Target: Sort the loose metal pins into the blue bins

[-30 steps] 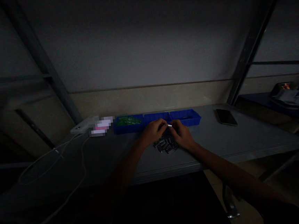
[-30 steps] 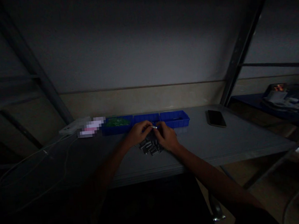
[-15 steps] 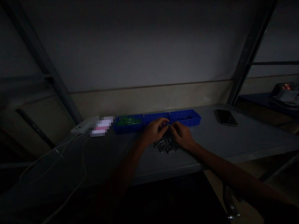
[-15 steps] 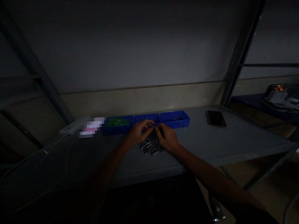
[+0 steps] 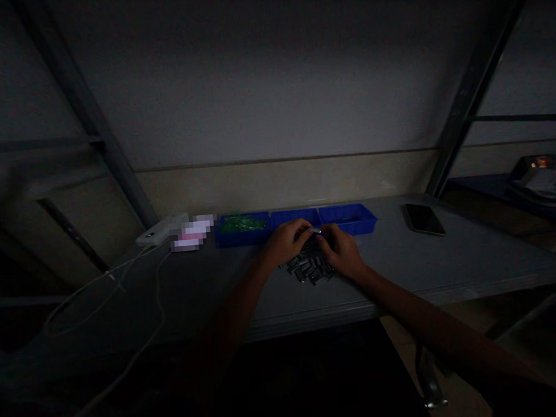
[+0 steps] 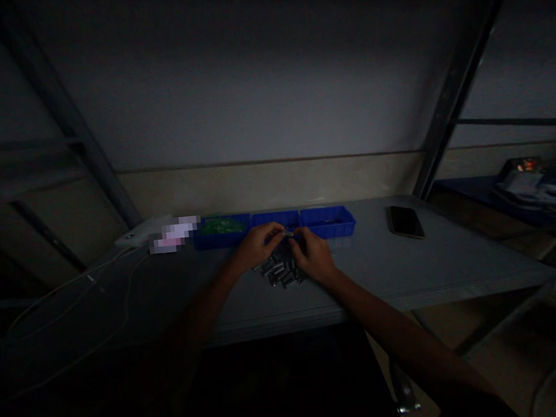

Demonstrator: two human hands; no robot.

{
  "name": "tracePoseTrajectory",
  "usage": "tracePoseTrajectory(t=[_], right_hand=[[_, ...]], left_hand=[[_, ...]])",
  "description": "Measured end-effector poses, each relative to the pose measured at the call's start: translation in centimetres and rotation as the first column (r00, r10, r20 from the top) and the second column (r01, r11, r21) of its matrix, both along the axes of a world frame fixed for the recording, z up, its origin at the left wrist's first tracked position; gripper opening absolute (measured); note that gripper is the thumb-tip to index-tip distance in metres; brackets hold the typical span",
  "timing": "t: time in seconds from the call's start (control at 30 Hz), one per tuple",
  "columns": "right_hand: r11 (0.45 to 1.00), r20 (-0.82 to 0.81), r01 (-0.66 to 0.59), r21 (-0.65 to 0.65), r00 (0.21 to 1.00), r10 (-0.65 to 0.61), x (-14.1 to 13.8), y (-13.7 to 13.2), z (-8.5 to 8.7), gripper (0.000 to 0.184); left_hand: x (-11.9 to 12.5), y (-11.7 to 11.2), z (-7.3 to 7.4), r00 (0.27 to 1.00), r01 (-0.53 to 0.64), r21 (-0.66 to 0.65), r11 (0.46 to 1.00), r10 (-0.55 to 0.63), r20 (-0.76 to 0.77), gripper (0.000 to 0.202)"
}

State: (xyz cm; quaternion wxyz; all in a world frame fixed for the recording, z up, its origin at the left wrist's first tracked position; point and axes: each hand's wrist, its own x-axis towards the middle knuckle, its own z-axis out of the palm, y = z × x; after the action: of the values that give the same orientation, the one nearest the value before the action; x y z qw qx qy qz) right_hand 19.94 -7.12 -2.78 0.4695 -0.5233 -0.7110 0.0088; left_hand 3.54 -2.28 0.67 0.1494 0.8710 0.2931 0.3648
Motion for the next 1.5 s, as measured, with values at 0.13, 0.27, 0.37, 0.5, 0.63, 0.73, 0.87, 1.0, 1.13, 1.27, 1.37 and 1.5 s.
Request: tracePoseTrajectory(t=[0.13,0.27,0.37,0.5,0.63,0.73,0.87,1.0,1.13,1.27,1.37,1.5], right_hand=[[1.000,0.005,-0.002,0.016,1.000,0.001,-0.1,0.1,0.0,0.024],[0.999,0.030,0.003,0.032,1.000,-0.004,-0.1,0.1,-0.1,0.024],[1.000,0.034,0.020,0.015,0.999,-0.021,0.0,0.2,-0.2,0.027],[0.999,0.046,0.043,-0.003,0.998,-0.043,0.0,0.3,-0.3,0.029],[0.999,0.034,0.043,-0.007,0.999,-0.042,0.1,0.4,-0.3,0.032],[0.999,0.009,0.021,-0.034,1.000,-0.021,0.1,0.4,-0.3,0.031],[0.996,0.012,-0.009,-0.084,1.000,0.010,0.1,0.2,-0.2,0.028],[0.997,0.042,-0.017,-0.073,0.999,0.020,-0.2,-0.1,0.0,0.032],[0.998,0.072,-0.007,-0.064,0.997,0.011,-0.2,-0.1,0.1,0.028],[0.997,0.070,-0.024,-0.075,0.997,0.029,-0.1,0.0,0.1,0.030],[0.997,0.063,0.008,-0.081,0.998,-0.002,0.0,0.0,0.2,0.033],[0.994,0.060,0.076,-0.074,0.996,-0.072,0.4,0.6,0.6,0.032]], left_hand=[[0.0,0.0,-0.1,0.999,-0.016,0.007,1.000,0.017,-0.030,0.021],[0.0,0.1,-0.3,1.000,0.002,-0.002,1.000,-0.002,-0.023,0.023],[-0.1,0.1,-0.2,1.000,0.019,-0.011,1.000,-0.019,0.003,0.022],[-0.2,-0.1,-0.1,0.999,0.041,0.015,0.999,-0.040,-0.032,0.028],[-0.1,0.1,-0.3,0.997,0.031,0.031,0.999,-0.028,-0.071,0.022],[-0.1,0.4,-0.5,0.998,0.007,0.037,0.999,-0.004,-0.065,0.017],[0.0,0.3,-0.4,0.999,-0.011,0.023,1.000,0.012,-0.032,0.018],[0.1,0.1,-0.2,0.999,-0.010,0.029,1.000,0.012,-0.046,0.023],[0.2,0.0,-0.1,0.995,-0.031,0.046,0.998,0.035,-0.091,0.031],[0.1,-0.1,-0.1,0.997,-0.016,0.021,1.000,0.018,-0.076,0.031],[-0.2,0.0,0.1,0.998,0.013,-0.009,1.000,-0.013,-0.057,0.027],[-1.0,0.8,0.0,0.986,-0.016,-0.045,0.999,0.008,-0.164,0.025]])
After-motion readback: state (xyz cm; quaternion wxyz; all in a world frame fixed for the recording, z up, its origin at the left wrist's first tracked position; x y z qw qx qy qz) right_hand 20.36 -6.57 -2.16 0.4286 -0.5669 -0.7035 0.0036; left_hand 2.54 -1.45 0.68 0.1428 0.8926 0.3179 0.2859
